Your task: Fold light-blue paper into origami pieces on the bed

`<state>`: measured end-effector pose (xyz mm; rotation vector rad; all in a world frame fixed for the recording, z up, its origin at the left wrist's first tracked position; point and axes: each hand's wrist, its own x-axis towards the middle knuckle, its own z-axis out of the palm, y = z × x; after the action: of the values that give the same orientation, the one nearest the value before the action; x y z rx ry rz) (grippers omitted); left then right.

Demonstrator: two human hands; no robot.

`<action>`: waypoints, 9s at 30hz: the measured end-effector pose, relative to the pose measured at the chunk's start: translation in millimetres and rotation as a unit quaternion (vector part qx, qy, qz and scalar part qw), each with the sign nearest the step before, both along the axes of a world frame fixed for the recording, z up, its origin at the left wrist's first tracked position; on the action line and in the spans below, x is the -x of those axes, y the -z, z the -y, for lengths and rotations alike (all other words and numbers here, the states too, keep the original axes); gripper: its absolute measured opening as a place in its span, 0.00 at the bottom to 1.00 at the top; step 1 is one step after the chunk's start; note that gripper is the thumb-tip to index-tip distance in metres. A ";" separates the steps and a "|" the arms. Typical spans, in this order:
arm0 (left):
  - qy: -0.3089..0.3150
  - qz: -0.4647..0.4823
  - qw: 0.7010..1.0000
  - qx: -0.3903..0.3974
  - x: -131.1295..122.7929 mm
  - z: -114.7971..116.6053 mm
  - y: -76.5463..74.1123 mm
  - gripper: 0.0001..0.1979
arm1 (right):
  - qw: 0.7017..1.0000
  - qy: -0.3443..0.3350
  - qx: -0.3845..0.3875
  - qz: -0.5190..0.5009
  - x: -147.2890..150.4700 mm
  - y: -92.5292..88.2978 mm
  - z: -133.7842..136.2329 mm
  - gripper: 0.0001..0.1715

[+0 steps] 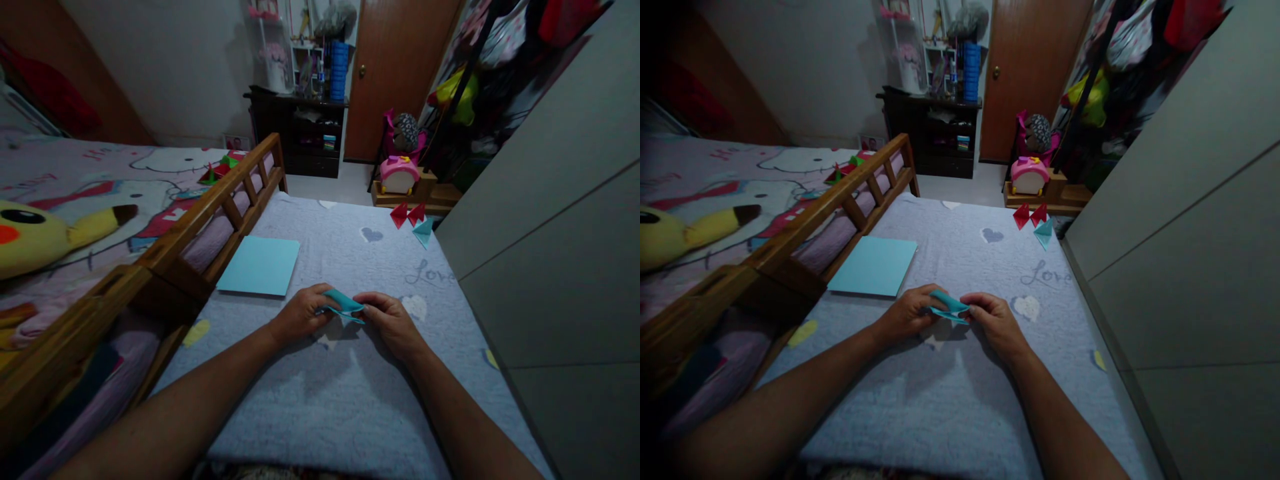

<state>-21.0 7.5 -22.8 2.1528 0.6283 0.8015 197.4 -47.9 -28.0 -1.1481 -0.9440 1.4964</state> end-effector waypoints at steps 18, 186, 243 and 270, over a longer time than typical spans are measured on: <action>-0.003 -0.039 0.999 -0.030 0.3 1.5 -1.6 0.16 | 0.999 -0.019 0.023 -0.046 3.4 -4.5 0.2 0.17; 0.005 0.019 0.999 0.050 3.6 11.3 -10.6 0.08 | 0.996 -0.045 -0.045 0.060 26.9 -13.0 -8.5 0.15; -0.017 -0.041 0.997 0.070 17.6 5.0 -11.8 0.45 | 0.994 -0.027 -0.057 0.094 32.1 -5.8 -13.6 0.14; 0.021 0.023 0.993 0.118 11.4 0.9 -5.5 0.09 | 0.995 -0.049 -0.071 0.048 29.0 -6.1 -8.3 0.15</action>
<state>-32.4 6.6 -17.2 1.9210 0.6202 0.7152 168.3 -39.6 -21.9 -1.0917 -1.1679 1.4367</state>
